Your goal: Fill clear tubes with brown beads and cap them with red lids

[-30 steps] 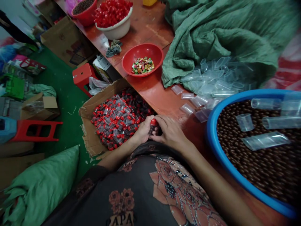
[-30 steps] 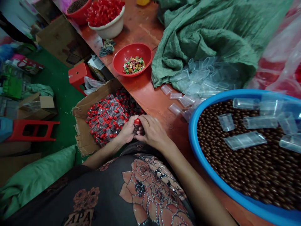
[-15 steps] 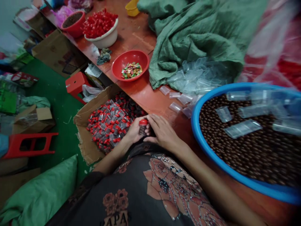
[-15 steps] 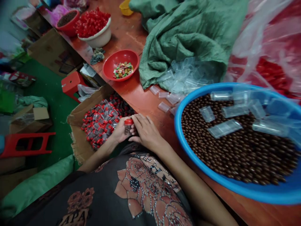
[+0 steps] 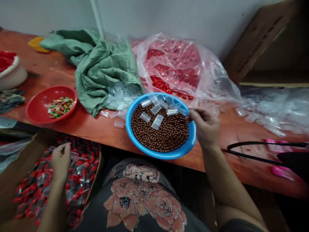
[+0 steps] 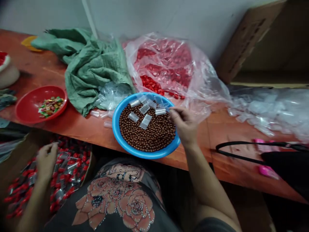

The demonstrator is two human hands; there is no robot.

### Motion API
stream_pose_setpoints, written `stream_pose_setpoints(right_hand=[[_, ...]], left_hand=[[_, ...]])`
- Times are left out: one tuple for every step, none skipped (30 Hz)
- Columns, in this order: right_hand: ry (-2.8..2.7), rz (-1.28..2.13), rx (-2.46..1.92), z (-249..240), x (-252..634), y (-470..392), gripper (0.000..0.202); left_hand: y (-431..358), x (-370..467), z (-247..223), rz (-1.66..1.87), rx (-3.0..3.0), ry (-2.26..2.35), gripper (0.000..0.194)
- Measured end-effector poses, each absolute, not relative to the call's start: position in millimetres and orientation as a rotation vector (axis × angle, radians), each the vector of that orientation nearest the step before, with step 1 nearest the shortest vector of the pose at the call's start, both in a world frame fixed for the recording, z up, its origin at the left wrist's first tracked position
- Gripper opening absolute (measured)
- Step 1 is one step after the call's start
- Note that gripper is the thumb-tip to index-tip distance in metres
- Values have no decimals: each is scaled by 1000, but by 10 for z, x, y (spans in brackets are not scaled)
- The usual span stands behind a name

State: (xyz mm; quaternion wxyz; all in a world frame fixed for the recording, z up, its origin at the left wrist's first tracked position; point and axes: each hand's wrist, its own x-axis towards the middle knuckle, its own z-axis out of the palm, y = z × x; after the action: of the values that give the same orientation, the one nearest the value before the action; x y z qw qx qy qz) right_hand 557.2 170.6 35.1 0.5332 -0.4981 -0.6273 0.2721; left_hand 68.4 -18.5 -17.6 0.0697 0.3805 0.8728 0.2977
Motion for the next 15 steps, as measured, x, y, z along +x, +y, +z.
stream_pose_setpoints(right_hand=[[-1343,614,-1291,258,5781,1916,11],[-1249,616,-1376,165,5964,2109,15],[-1200,631,-1460,76,6113,2272,18],[-1192,637,-1501,-4,6219,2398,21],[-1194,643,-1520,-72,6280,2482,23],[-1203,650,-1530,-128,6296,2526,25],[-1216,655,-1527,-174,6276,2535,26],[-1226,664,-1517,-211,6232,2518,27],[-1249,664,-1507,-241,6179,2488,27],[-1292,645,-1505,-268,6133,2458,28],[-1351,608,-1524,-296,6105,2440,28],[-1415,564,-1565,-331,6103,2442,30],[-1473,523,-1620,-375,6128,2470,32],[-1518,493,-1680,-428,6177,2522,36],[-1545,483,-1734,-490,6244,2596,40]], left_hand=[[-27,773,-73,1010,1241,2630,28],[154,902,33,1127,1388,2558,23],[349,1066,137,1192,1575,2411,20],[549,1259,235,1186,1775,2227,18],[749,1471,320,1133,1973,2029,18],[943,1693,386,980,2162,1827,18],[1127,1911,428,791,2326,1641,20],[1299,2115,444,587,2433,1506,23],[1456,2296,434,336,2486,1418,27],[1595,2449,401,242,2494,1411,30],[1713,2572,352,179,2492,1428,35],[1809,2667,295,115,2484,1449,38],[1882,2738,238,75,2474,1469,40],[1934,2791,186,43,2465,1481,40],[1967,2828,144,22,2458,1480,40]])
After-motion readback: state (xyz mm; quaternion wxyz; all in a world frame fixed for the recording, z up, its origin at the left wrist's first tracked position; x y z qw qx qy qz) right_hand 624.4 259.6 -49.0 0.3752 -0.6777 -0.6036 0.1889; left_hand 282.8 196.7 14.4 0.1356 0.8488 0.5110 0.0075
